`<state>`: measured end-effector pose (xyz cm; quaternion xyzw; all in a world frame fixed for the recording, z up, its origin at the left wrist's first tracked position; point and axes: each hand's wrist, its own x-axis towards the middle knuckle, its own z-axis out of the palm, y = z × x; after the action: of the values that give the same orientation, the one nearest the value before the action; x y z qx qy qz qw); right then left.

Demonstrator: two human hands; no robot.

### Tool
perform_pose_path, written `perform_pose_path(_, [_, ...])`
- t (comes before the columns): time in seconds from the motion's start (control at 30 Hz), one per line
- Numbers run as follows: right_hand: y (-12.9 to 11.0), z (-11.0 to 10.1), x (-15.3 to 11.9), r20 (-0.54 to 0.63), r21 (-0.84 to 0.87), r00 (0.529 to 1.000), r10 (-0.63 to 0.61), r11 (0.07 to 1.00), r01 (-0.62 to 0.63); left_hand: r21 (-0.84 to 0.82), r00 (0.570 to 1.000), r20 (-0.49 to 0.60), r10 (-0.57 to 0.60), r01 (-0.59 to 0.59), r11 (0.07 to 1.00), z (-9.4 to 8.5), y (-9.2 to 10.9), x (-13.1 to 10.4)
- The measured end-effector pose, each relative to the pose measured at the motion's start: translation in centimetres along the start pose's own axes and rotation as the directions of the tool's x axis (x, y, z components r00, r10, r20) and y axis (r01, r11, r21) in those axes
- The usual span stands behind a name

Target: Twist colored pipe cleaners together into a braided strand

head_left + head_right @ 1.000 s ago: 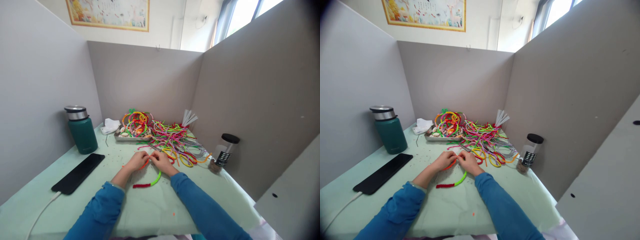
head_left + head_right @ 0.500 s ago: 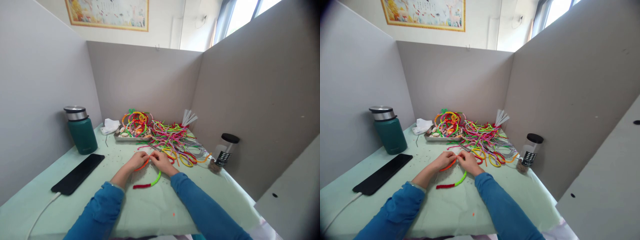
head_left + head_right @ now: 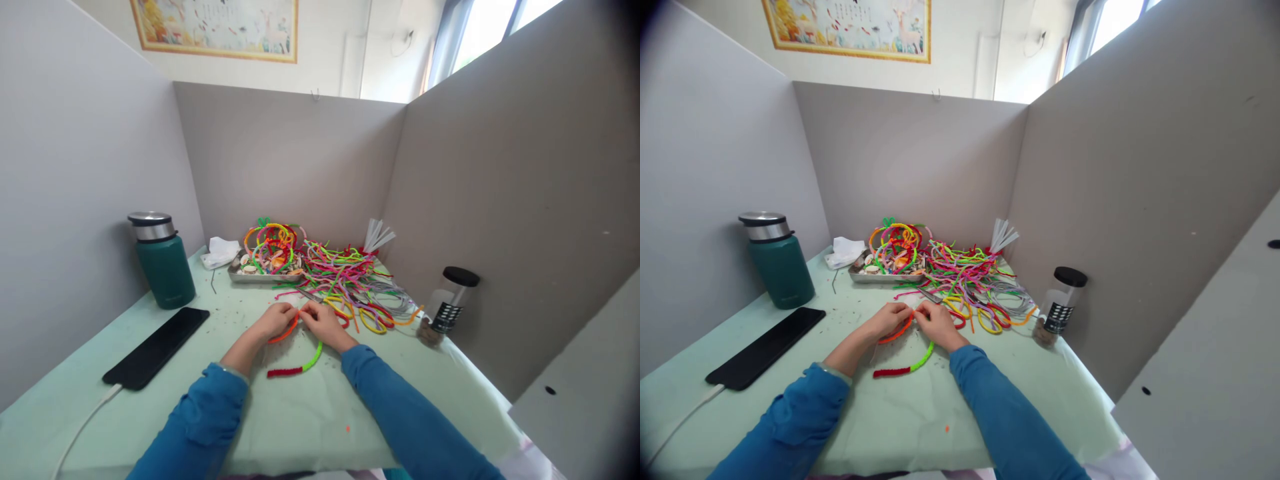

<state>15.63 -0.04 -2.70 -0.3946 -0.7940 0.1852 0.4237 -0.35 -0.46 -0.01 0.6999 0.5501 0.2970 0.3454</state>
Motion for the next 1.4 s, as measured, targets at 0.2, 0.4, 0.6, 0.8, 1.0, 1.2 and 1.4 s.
perform_pose_path(0.2, [-0.1, 0.0, 0.0, -0.007, 0.006, 1.000, 0.003, 1.000, -0.003, 0.038, 1.000, -0.018, 0.013, -0.012, 0.999, -0.1, 0.0, 0.0])
perform_pose_path(0.4, [-0.1, 0.0, 0.0, -0.007, 0.009, 1.000, 0.005, 1.000, -0.005, -0.010, 1.000, 0.004, 0.004, -0.004, 1.000, 0.1, -0.4, 0.1])
perform_pose_path(0.6, [0.0, 0.0, 0.0, -0.006, 0.010, 1.000, 0.008, 1.000, -0.008, -0.108, 0.998, 0.039, -0.052, 0.056, 0.993, 0.2, -0.2, 0.0])
perform_pose_path(0.8, [-0.1, 0.0, 0.0, -0.011, 0.002, 1.000, 0.007, 1.000, -0.007, -0.061, 0.998, 0.035, -0.059, 0.061, 0.996, 0.1, 0.3, -0.2])
perform_pose_path(1.0, [-0.2, -0.1, 0.0, -0.011, 0.007, 1.000, 0.024, 1.000, -0.024, 0.027, 0.999, 0.039, 0.009, -0.010, 1.000, 0.1, -0.6, 0.4])
perform_pose_path(1.2, [-0.3, -0.1, 0.0, -0.002, 0.011, 0.999, 0.037, 0.999, -0.037, 0.215, 0.980, 0.001, 0.197, -0.192, 0.957, 0.0, -1.2, 0.3])
perform_pose_path(1.4, [-0.2, -0.1, 0.0, -0.005, 0.020, 1.000, 0.028, 0.999, -0.028, 0.260, 0.973, -0.022, 0.229, -0.215, 0.941, -0.1, -0.9, 0.1])
